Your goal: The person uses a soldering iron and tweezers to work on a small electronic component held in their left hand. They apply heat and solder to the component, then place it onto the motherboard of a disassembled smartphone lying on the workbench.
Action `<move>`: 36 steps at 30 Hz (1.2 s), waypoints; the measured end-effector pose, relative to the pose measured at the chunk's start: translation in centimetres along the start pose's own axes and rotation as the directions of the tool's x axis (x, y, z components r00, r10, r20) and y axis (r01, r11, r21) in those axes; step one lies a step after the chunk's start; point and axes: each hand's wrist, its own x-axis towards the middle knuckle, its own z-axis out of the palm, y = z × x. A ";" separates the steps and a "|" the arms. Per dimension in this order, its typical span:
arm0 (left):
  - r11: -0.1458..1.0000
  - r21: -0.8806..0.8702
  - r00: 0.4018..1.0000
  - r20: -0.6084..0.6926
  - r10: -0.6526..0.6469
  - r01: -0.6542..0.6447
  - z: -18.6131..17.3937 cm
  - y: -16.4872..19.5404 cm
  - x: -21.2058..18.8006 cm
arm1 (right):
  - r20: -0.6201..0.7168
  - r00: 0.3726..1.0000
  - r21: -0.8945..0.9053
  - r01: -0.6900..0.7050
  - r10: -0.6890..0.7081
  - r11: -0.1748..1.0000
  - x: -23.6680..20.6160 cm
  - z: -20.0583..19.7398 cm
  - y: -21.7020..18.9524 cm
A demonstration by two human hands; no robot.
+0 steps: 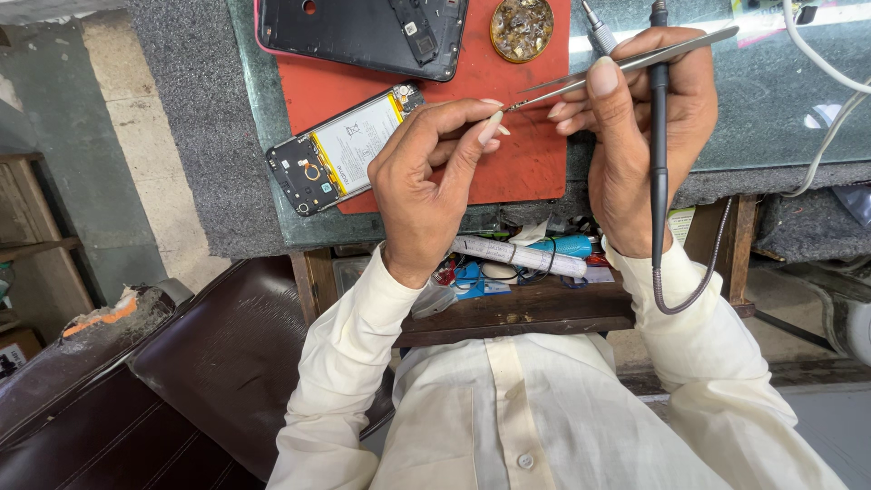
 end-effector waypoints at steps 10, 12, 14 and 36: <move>0.999 -0.016 0.999 -0.021 -0.032 0.031 -0.8 0.6 -3.1 | -0.030 0.999 0.032 -0.024 0.025 0.999 -3.2 0.8 -0.4; 0.999 -0.004 0.998 -0.028 -0.054 0.054 -1.2 1.0 -4.0 | -0.027 0.999 0.055 -0.035 0.037 0.998 -4.3 1.1 -0.7; 0.998 -0.001 0.998 -0.031 -0.057 0.057 -1.6 1.2 -4.5 | -0.016 0.999 0.073 -0.042 0.044 0.996 -5.0 1.3 -0.8; 0.999 -0.010 0.999 -0.009 -0.044 0.044 -5.0 1.1 -4.2 | 0.089 0.995 0.106 -0.045 0.035 0.993 -4.9 4.4 -0.7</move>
